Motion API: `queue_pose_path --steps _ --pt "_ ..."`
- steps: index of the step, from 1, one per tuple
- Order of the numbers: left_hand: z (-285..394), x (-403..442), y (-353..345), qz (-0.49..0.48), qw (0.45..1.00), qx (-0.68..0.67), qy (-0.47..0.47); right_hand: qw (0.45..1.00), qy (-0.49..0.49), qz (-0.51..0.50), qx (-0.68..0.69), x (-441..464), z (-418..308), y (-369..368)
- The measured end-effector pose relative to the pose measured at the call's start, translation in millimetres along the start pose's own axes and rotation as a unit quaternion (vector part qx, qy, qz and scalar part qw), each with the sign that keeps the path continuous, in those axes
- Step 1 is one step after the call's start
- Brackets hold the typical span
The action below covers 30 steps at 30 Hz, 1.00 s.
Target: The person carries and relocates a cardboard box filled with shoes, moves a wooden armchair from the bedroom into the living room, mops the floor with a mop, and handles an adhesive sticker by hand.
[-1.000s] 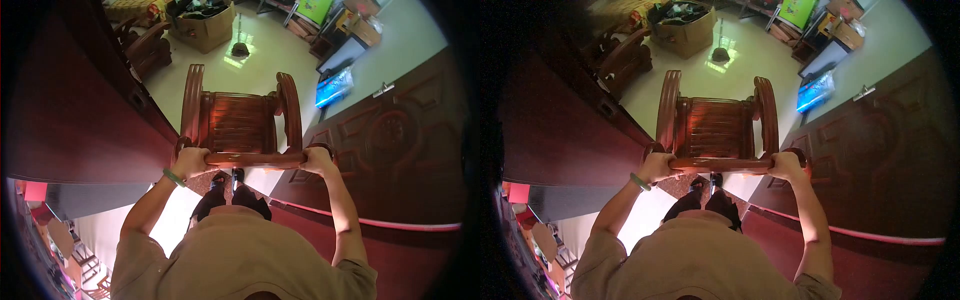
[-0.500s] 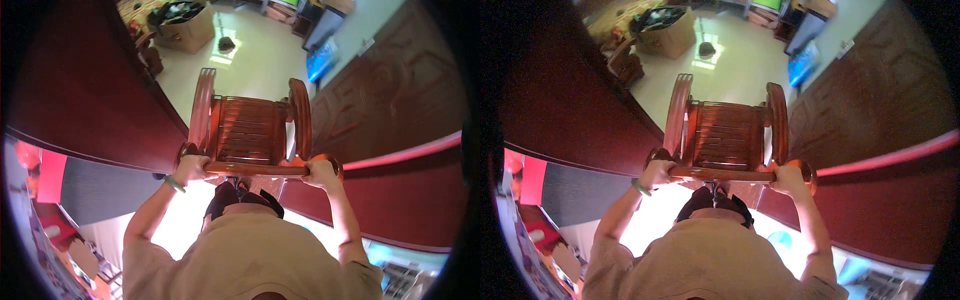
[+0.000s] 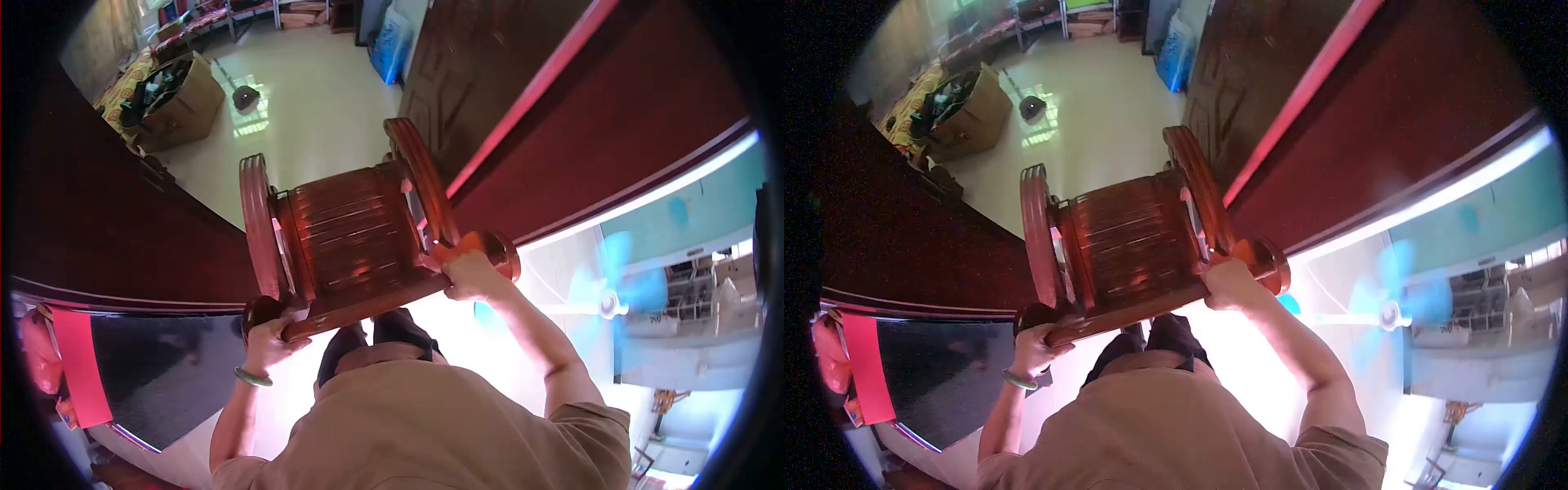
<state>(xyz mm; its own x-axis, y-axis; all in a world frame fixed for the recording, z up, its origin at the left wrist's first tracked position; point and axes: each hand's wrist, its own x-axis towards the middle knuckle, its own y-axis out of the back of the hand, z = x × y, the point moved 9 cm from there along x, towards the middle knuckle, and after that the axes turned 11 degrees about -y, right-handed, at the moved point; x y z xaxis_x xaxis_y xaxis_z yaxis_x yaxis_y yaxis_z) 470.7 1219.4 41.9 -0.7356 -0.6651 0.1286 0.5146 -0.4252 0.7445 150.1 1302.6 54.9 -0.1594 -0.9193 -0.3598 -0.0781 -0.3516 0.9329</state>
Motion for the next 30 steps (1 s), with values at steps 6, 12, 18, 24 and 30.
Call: queue_pose_path --steps 6,12,18,24,30 --pt "-2 -5 1 0.014 1.000 0.002 -0.012 0.997 0.023 0.067 -0.022 1 -10 2" --pt "-10 -37 -20 0.058 0.998 -0.004 0.024 0.991 0.080 0.104 -0.002 -3 -23 -9" --pt "-7 -93 -60 0.071 0.995 0.025 0.059 0.993 0.093 0.050 -0.054 -32 -34 -47" --pt "8 -117 -78 0.074 0.996 0.032 0.025 0.995 0.067 0.015 -0.066 -64 -27 -87" --pt "30 -161 -94 0.045 0.996 0.022 0.076 0.992 0.095 0.058 -0.056 -115 -36 -95"
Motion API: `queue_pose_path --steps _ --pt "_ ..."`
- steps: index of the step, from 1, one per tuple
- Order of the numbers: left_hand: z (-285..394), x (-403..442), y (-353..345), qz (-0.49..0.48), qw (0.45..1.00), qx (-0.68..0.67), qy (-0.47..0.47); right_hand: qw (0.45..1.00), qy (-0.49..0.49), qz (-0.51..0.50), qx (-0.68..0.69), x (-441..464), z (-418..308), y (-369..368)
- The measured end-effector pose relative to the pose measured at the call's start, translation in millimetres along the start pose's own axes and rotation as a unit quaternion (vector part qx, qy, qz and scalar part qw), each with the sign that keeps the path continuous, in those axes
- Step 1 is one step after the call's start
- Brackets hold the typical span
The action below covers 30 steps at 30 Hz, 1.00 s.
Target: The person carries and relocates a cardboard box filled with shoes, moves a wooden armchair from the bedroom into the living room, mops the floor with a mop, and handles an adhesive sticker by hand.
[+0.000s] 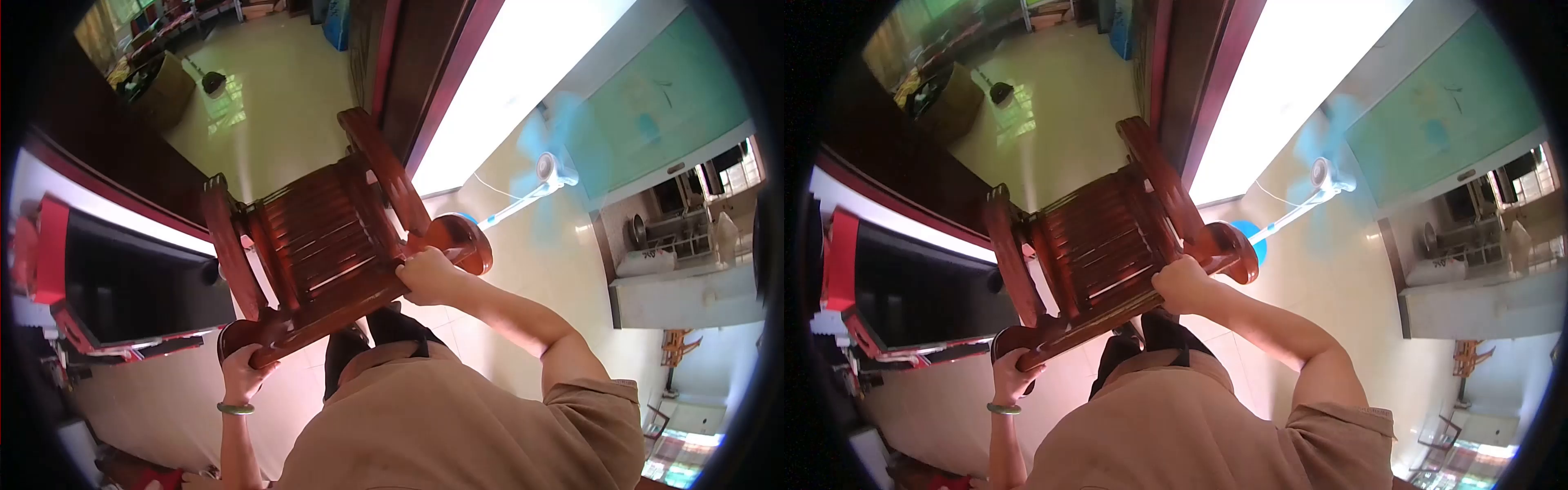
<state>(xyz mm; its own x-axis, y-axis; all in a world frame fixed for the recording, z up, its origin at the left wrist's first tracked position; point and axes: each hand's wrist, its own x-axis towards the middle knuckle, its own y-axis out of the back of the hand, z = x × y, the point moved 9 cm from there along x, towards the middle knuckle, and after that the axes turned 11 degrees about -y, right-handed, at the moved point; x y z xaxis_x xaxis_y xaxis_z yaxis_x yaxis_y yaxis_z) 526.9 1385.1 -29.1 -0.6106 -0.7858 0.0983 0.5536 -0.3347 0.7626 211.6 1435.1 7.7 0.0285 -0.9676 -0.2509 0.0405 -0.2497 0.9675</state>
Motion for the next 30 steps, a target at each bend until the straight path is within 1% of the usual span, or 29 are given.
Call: queue_pose_path --steps 1,3,7,9,10,13,15,17,18,20,21,23,24,26,30 --pt "-3 -13 -4 0.011 1.000 0.001 0.003 1.000 0.003 -0.001 -0.006 -6 -2 -1" --pt "1 -36 -19 0.014 1.000 0.013 0.012 0.999 0.024 -0.040 -0.018 -21 -6 -14" --pt "32 -88 -43 0.059 0.998 0.017 0.030 0.995 0.088 -0.031 -0.034 -56 -15 -36" --pt "39 -118 -61 0.059 0.995 0.005 0.083 0.991 0.120 -0.030 -0.053 -77 -16 -45" --pt "47 -129 -68 0.068 0.994 0.009 0.089 0.990 0.130 -0.034 -0.053 -89 -17 -48" --pt "73 -174 -96 0.075 0.990 0.013 0.115 0.986 0.149 -0.040 -0.058 -127 -16 -65" --pt "98 -197 -110 0.094 0.991 0.004 0.095 0.984 0.158 -0.031 -0.073 -145 -16 -67" --pt "106 -230 -129 0.104 0.989 0.006 0.106 0.982 0.154 -0.049 -0.099 -164 -18 -80" --pt "119 -236 -134 0.108 0.988 0.005 0.113 0.981 0.161 -0.046 -0.099 -169 -16 -81" --pt "144 -254 -147 0.127 0.984 0.019 0.121 0.981 0.180 0.018 -0.074 -182 -13 -73" --pt "147 -266 -158 0.125 0.981 0.022 0.150 0.979 0.186 0.020 -0.079 -185 -12 -74" --pt "170 -282 -174 0.156 0.977 0.038 0.137 0.971 0.201 0.022 -0.127 -192 -8 -80" --pt "179 -292 -187 0.155 0.973 0.029 0.167 0.969 0.194 -0.028 -0.149 -194 -2 -87" --pt "201 -305 -203 0.155 0.966 0.013 0.206 0.968 0.214 -0.017 -0.133 -206 2 -84" --pt "248 -331 -236 0.200 0.947 -0.004 0.253 0.949 0.288 0.023 -0.130 -226 11 -86"
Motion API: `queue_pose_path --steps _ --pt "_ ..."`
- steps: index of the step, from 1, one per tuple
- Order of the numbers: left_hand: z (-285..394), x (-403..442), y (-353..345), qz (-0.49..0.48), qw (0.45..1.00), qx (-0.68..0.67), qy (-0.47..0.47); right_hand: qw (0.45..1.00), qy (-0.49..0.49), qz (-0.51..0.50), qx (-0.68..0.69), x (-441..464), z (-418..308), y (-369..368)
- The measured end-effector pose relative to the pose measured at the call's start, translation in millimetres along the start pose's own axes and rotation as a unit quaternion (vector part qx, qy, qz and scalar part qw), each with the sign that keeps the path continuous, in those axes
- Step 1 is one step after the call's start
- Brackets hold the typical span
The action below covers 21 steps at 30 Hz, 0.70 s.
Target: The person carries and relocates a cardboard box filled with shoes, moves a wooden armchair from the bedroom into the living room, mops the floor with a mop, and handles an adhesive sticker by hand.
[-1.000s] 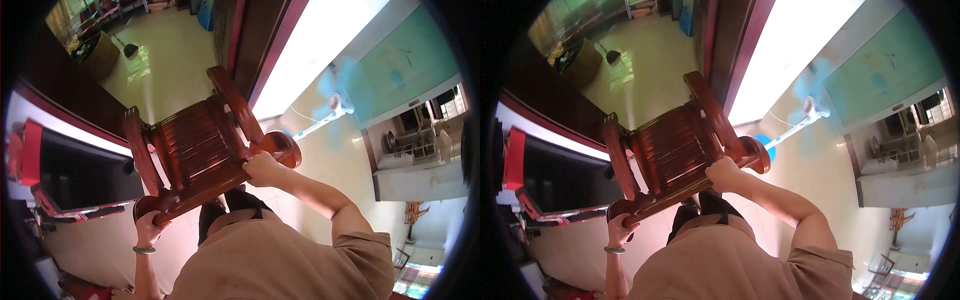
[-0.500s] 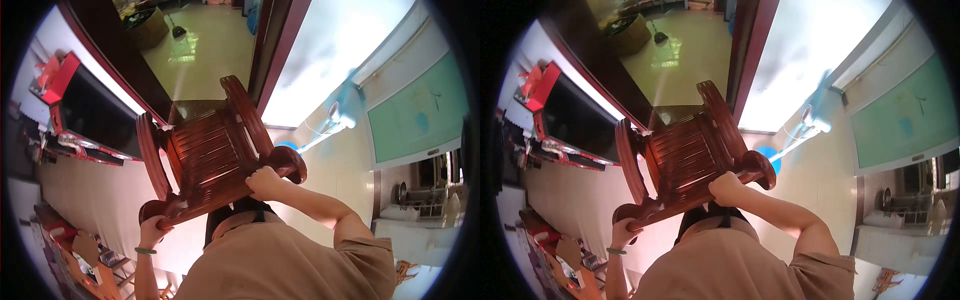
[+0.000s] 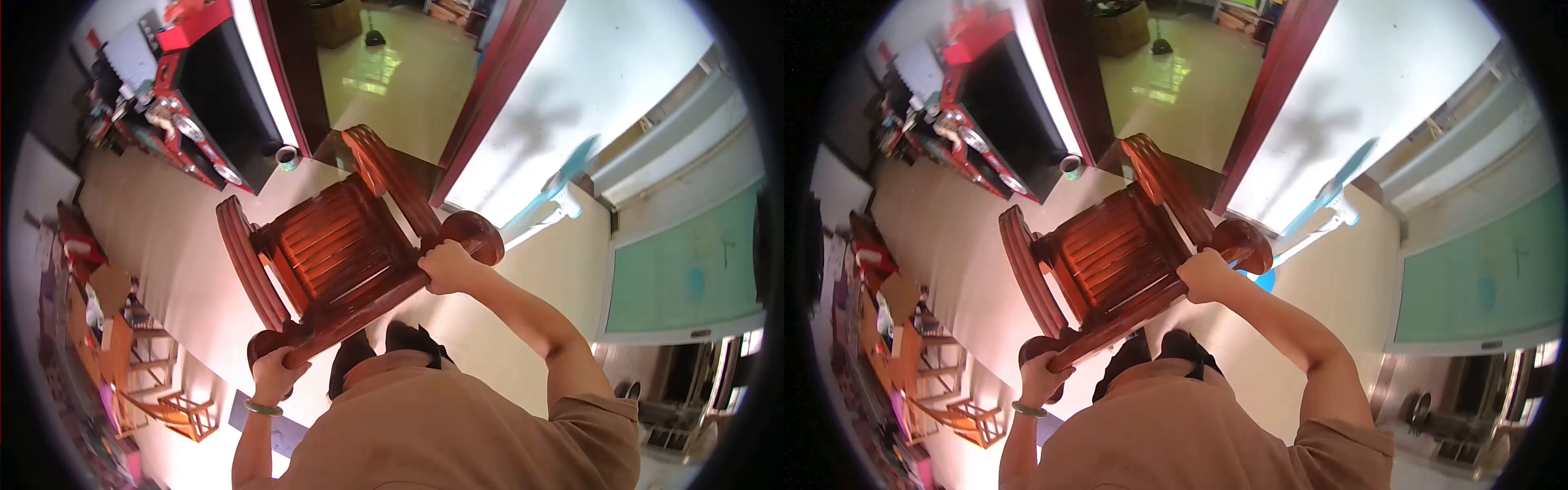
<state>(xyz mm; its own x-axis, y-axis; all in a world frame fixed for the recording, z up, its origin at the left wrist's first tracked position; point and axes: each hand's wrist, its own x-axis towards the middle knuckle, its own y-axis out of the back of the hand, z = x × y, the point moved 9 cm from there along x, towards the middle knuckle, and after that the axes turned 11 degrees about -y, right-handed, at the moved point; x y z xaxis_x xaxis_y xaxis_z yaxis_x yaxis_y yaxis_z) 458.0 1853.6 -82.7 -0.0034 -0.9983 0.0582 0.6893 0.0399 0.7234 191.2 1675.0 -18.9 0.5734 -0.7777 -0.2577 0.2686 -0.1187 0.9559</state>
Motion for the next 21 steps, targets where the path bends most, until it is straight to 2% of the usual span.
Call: queue_pose_path --steps 1,4,9,12,13,15,21 --pt "8 -13 -3 0.010 1.000 0.006 0.017 1.000 0.013 0.002 -0.004 -4 0 -3" --pt "37 -46 -21 0.020 0.997 0.001 0.075 0.993 0.078 0.087 0.004 -23 4 5" --pt "84 -104 -58 0.056 0.989 -0.007 0.137 0.991 0.121 0.055 -0.020 -57 9 0" --pt "104 -151 -75 0.065 0.984 -0.004 0.165 0.990 0.116 -0.051 -0.068 -80 -1 -18" --pt "111 -166 -79 0.070 0.983 -0.001 0.168 0.988 0.130 -0.048 -0.076 -93 -8 -17" --pt "121 -201 -87 0.062 0.978 -0.005 0.197 0.982 0.181 0.030 -0.049 -129 -29 -10" --pt "135 -287 -113 0.102 0.983 -0.003 0.153 0.980 0.194 0.007 -0.055 -208 -62 -37"
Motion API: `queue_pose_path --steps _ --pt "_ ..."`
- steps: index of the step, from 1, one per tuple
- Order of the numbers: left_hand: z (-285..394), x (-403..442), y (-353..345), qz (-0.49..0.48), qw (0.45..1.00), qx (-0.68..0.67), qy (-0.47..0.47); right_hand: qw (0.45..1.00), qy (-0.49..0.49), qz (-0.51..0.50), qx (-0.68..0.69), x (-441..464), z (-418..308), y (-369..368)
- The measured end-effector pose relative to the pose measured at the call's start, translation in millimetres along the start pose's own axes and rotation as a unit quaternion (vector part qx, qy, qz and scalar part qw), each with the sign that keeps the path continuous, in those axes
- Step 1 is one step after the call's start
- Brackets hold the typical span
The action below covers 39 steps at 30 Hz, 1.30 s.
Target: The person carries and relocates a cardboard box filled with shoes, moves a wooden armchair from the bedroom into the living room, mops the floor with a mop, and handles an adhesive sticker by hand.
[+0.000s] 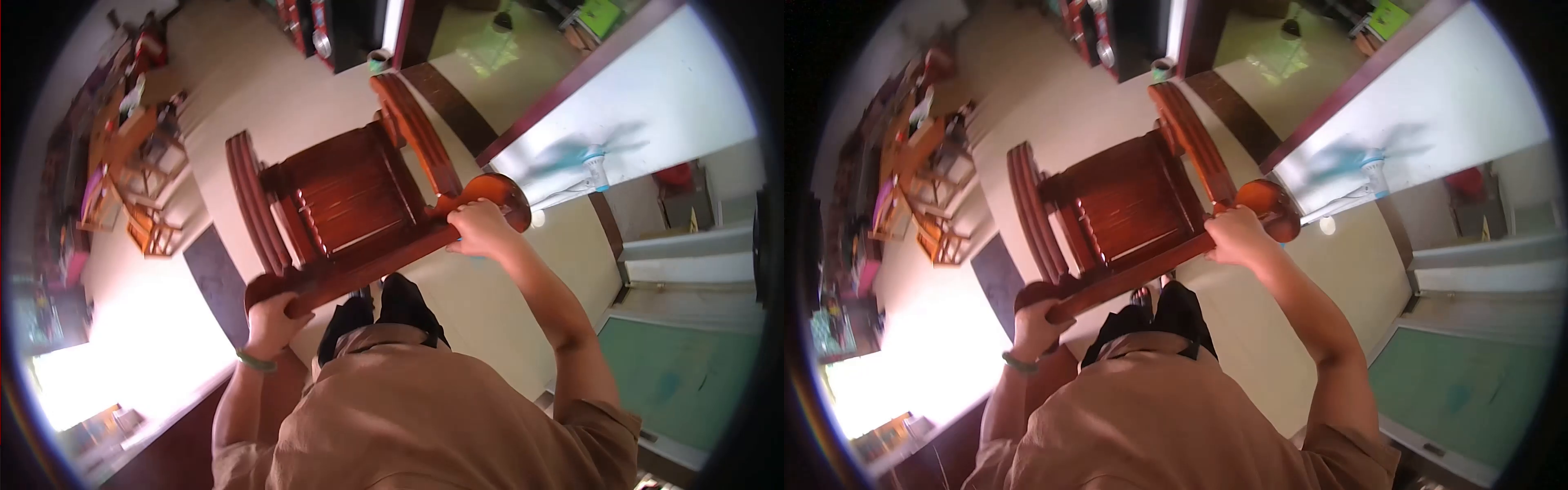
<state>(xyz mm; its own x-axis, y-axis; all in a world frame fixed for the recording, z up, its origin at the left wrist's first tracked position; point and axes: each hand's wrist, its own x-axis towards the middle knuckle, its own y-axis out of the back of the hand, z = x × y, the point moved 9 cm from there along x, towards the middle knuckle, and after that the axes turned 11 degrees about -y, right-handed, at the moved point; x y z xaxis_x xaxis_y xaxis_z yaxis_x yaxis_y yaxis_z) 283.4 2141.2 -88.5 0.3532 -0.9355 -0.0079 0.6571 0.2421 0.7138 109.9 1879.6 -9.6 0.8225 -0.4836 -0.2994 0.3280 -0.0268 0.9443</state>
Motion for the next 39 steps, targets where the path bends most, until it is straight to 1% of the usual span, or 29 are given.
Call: queue_pose_path --steps 2,3,4,6,7,9,10,11,12,13,14,16,17,19,20,21,23,24,27,28,30,31,34,35,36,38,39 --pt "-10 -28 1 0.007 1.000 0.001 0.002 1.000 -0.008 0.021 0.003 -21 -24 -3" --pt "-9 -39 2 -0.010 1.000 0.002 -0.002 0.999 -0.018 0.025 0.013 -32 -32 -7" --pt "-8 -49 5 -0.016 1.000 0.007 0.006 1.000 0.000 0.022 0.012 -43 -42 -12" --pt "-3 -70 8 0.004 1.000 -0.005 0.001 0.999 -0.033 0.001 0.008 -61 -47 -22" --pt "-6 -83 9 0.012 1.000 -0.006 0.012 0.999 -0.039 -0.016 0.011 -72 -58 -24" --pt "4 -103 12 0.044 0.999 0.015 -0.018 0.999 -0.028 -0.015 0.015 -95 -72 -27" --pt "11 -110 13 0.046 0.999 0.015 -0.006 0.999 -0.030 -0.017 0.024 -105 -69 -25" --pt "15 -119 12 0.034 0.999 0.012 0.003 0.999 -0.022 -0.019 0.023 -113 -74 -26" --pt "43 -112 1 0.018 1.000 0.009 0.015 0.999 -0.022 -0.024 0.024 -127 -47 -21" --pt "48 -121 -6 0.001 0.999 0.009 0.032 0.999 -0.028 -0.029 0.025 -142 -47 -26" --pt "53 -134 -13 0.000 0.999 0.012 0.033 0.999 -0.027 -0.028 0.028 -157 -49 -28" --pt "68 -154 -21 0.005 1.000 0.004 -0.002 0.997 -0.036 -0.063 0.002 -183 -51 -38" --pt "77 -162 -26 0.002 1.000 0.004 0.001 0.997 -0.030 -0.064 0.003 -196 -49 -42" --pt "93 -180 -38 -0.048 0.997 -0.022 0.051 0.998 -0.026 -0.063 0.007 -223 -47 -48" --pt "97 -192 -41 -0.044 0.998 -0.019 0.048 0.998 -0.028 -0.053 0.009 -235 -49 -49" --pt "104 -205 -48 -0.038 0.999 -0.014 0.017 0.999 -0.030 -0.044 0.009 -249 -53 -48" --pt "135 -228 -61 -0.015 0.999 -0.011 -0.045 0.993 -0.056 -0.108 0.003 -294 -48 -66" --pt "141 -242 -68 -0.019 0.999 -0.012 -0.050 0.992 -0.062 -0.109 0.004 -314 -51 -70" --pt "157 -281 -84 -0.026 0.998 -0.023 -0.043 0.995 -0.065 -0.065 0.025 -363 -61 -76" --pt "162 -290 -89 -0.020 0.999 -0.026 -0.039 0.996 -0.060 -0.065 0.020 -377 -61 -80" --pt "168 -313 -98 -0.031 0.998 0.016 -0.050 0.996 -0.059 -0.045 0.043 -404 -71 -82" --pt "169 -322 -99 -0.028 0.999 -0.007 -0.034 0.992 -0.092 -0.075 0.051 -414 -73 -83" --pt "183 -348 -108 -0.025 0.998 -0.007 -0.051 0.996 -0.075 -0.026 0.047 -455 -78 -97" --pt "186 -360 -110 -0.015 0.999 -0.005 -0.046 0.994 -0.089 -0.034 0.051 -469 -83 -100" --pt "191 -371 -112 -0.010 0.999 0.002 -0.052 0.995 -0.079 -0.030 0.049 -483 -90 -102" --pt "207 -386 -122 0.000 0.999 0.012 -0.048 0.993 -0.093 -0.028 0.065 -510 -84 -107" --pt "212 -395 -125 -0.011 0.998 0.023 -0.050 0.993 -0.098 -0.020 0.061 -523 -90 -107"
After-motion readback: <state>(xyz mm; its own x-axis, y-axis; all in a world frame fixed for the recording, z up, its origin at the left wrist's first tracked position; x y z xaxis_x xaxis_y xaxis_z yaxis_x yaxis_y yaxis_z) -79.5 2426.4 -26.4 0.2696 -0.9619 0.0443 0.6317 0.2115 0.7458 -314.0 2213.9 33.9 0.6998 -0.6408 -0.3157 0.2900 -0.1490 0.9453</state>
